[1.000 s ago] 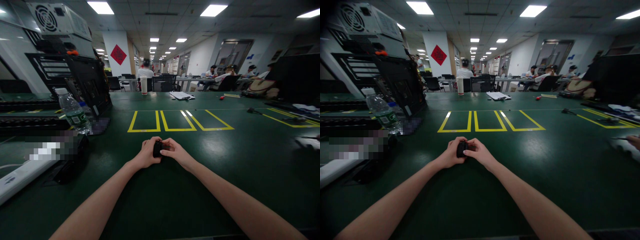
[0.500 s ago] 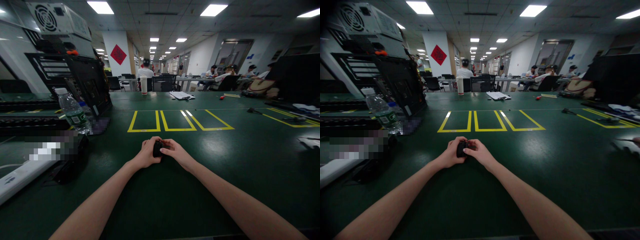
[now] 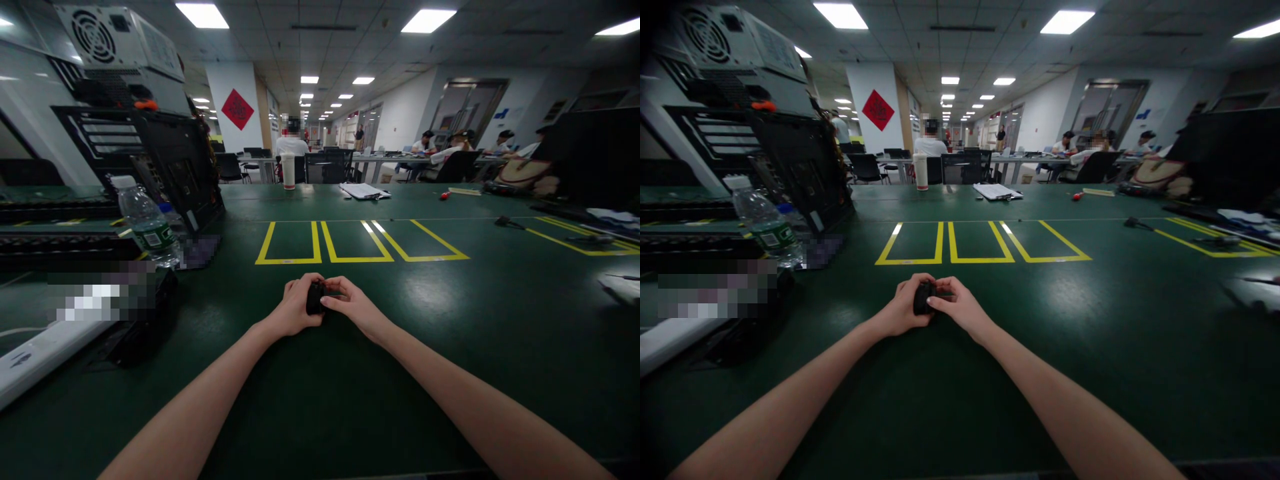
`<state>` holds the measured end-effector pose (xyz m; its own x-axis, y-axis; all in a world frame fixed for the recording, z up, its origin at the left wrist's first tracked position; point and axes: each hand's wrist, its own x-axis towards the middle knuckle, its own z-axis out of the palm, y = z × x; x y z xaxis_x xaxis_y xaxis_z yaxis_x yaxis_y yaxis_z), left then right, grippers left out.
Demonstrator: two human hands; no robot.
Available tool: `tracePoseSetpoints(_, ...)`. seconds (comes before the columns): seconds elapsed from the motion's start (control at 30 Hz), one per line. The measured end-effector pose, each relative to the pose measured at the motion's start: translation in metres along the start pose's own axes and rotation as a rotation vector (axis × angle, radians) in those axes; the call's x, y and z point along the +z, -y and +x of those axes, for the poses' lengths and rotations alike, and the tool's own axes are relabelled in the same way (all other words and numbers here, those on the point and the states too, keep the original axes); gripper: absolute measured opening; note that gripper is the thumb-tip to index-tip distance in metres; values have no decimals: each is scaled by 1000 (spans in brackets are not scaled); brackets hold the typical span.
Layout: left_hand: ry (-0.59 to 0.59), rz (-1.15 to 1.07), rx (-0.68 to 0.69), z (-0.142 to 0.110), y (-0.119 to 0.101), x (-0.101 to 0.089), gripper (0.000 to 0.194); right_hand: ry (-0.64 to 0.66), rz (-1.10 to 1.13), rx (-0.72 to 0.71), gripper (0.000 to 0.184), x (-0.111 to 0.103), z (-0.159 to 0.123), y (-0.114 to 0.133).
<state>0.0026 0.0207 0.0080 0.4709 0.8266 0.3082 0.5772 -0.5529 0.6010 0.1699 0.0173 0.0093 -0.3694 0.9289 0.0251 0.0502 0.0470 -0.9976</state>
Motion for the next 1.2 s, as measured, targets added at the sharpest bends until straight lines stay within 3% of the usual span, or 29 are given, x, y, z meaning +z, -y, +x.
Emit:
tracePoseSetpoints(0.23, 5, 2, -15, 0, -2, -1, 56, 69, 20, -13, 32, 0, -1, 1)
tracePoseSetpoints(0.4, 7, -4, -24, -1, -3, -2, 57, 36, 2, -38, 28, 2, -2, 1)
tracePoseSetpoints(0.6, 9, -14, -46, -1, -2, -2, 58, -3, -35, 24, 34, 0, 1, -3)
tracePoseSetpoints(0.8, -19, 9, -18, 0, -1, 1, 59, 65, 50, -51, 30, 1, 0, -1)
tracePoseSetpoints(0.97, 23, 0, -21, -1, -5, -4, 57, 25, 24, -49, 26, 3, -2, 1)
tracePoseSetpoints(1.2, 91, -25, -68, -2, -16, -14, 55, -5, -10, 18, 36, -1, 2, -5)
